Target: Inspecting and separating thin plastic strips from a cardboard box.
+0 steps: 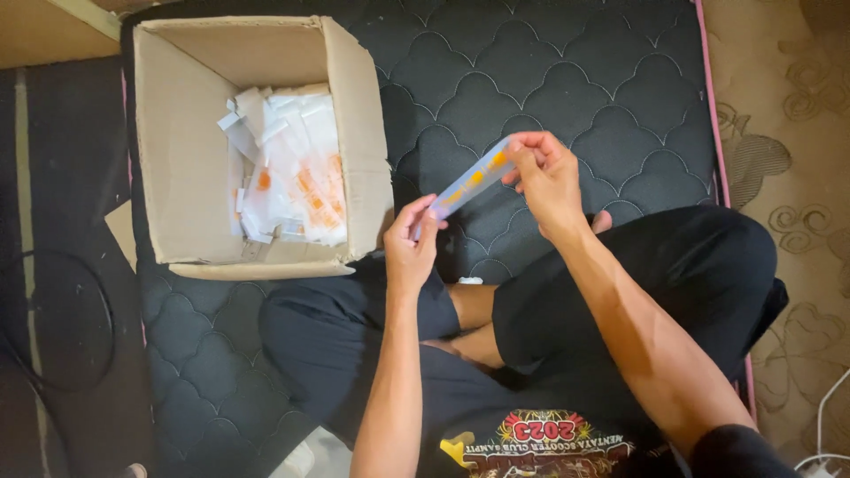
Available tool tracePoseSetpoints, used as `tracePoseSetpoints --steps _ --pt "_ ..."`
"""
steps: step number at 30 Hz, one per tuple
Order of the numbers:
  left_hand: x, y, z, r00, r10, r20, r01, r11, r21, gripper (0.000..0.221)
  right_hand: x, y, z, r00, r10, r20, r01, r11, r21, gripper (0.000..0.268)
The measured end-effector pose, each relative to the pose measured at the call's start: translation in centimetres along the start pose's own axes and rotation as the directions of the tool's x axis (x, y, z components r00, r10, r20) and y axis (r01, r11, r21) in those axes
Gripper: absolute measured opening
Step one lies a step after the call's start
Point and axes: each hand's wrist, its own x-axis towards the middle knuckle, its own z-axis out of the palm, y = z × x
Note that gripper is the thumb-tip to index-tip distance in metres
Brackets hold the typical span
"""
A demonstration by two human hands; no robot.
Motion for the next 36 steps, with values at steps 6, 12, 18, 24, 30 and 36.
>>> tracePoseSetpoints --steps 6,12,18,24,30,36 --pt "0.5 -0.5 0.1 0.994 -0.015 -0.108 0.012 0.999 -0.031 0.026 0.0 -0.1 0.0 0.999 0.043 -0.028 -0.041 0.998 0.054 0.015" --pt "0.1 0.0 0.1 0.989 -0.044 -0.141 0.049 0.998 0.035 0.020 0.7 1.2 -0.2 0.998 0.040 -0.047 -0.038 0.999 0.039 0.011" --pt "0.2 0.7 -0.1 0.986 -0.084 -0.144 0.057 0.982 -0.180 0.022 0.3 -0.3 0.0 0.987 0.136 -0.088 -0.125 0.985 0.119 0.010" --pt "0.1 0.1 0.1 0.979 -0.090 -0.184 0.061 0.986 -0.158 0.019 0.5 0.5 -0.1 0.985 0.147 -0.084 -0.136 0.982 0.133 0.010" --pt "0.1 0.4 -0.1 0.997 -0.056 -0.046 0.060 0.993 0.101 0.051 0.5 0.2 -0.5 0.994 0.095 -0.056 -0.088 0.989 0.116 0.017" --pt "1.5 6.0 1.1 0.989 0.098 0.113 -0.123 0.961 0.247 0.058 -0.2 0.8 0.2 0.985 0.050 0.167 -0.060 0.996 0.059 0.018"
